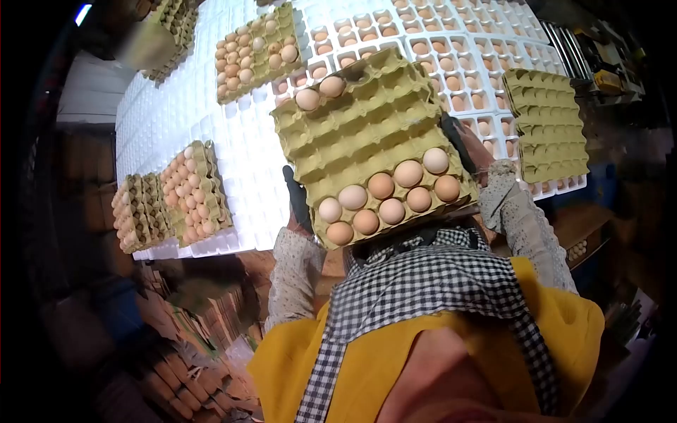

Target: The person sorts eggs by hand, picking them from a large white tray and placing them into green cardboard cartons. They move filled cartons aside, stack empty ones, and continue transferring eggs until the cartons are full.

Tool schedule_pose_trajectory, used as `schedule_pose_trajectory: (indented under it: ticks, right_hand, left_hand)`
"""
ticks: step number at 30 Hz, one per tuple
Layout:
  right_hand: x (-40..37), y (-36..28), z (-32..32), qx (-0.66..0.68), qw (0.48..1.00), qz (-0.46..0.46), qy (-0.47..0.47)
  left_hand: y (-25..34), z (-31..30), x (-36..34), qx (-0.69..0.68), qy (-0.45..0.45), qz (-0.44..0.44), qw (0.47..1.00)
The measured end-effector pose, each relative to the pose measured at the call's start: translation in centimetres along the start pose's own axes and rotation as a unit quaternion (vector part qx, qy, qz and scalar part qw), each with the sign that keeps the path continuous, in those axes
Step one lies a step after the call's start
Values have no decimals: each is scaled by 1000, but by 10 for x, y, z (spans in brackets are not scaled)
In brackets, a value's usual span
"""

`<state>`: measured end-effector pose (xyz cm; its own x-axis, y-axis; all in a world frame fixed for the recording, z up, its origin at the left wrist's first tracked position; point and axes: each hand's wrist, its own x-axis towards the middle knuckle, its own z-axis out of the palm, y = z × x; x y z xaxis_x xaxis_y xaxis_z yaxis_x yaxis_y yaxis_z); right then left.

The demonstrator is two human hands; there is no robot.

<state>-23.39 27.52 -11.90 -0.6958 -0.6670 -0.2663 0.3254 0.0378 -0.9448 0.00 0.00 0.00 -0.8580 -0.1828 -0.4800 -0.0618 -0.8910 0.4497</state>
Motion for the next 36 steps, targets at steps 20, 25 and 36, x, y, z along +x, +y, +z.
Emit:
schedule_pose_trajectory:
  ticks: [20, 25, 36]
  right_hand:
    - [-15, -5, 17, -257, 966, -28, 1]
    - [-24, -24, 33, -229, 972, -4, 58]
    - [-71, -89, 163, 236, 970, -49, 14]
  left_hand:
    - [-11, 20, -3, 92, 66, 67, 991]
    - [-14, 2, -11, 85, 51, 50, 994]
    - [112, -91, -55, 175, 93, 140, 970]
